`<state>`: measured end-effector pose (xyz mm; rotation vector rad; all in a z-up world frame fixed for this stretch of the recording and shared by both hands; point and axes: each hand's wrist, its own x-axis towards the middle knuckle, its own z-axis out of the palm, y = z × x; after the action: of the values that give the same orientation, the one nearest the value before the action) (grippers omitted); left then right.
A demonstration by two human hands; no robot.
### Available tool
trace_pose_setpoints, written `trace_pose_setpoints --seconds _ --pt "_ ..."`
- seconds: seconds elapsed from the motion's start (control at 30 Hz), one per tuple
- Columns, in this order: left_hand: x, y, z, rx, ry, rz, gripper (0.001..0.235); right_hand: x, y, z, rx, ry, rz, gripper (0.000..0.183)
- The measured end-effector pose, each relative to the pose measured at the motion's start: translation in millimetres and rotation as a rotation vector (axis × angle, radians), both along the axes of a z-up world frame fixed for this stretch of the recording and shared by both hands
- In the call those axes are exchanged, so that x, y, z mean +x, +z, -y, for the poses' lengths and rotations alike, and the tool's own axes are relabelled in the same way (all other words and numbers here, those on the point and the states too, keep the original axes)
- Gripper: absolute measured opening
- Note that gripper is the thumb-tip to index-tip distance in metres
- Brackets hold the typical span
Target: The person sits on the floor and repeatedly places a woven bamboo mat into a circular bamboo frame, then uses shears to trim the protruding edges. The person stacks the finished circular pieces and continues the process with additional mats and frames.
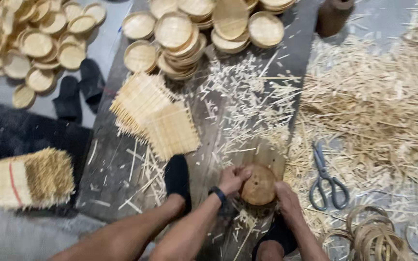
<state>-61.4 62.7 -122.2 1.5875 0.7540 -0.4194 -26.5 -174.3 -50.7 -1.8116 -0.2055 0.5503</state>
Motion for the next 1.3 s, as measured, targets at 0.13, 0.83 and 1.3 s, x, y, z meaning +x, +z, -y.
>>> trace_pose_setpoints --seconds 0.13,0.83,1.3 --pt "21.0 10.5 -86.0 0.973 0.057 0.379 0.055 -7.0 -8.5 -18.0 0.089 -0.286 -0.592 0.028" --pt "-7.9 49.7 -312.0 0.434 0.695 0.175 0.072 -23.8 -7.8 -19.6 0.154 -0.285 -0.666 0.028" --pt "46.5 142.4 -270.5 1.319 0.094 -0.109 0.054 -24.6 -12.3 -15.0 0.164 -0.296 -0.646 0.030"
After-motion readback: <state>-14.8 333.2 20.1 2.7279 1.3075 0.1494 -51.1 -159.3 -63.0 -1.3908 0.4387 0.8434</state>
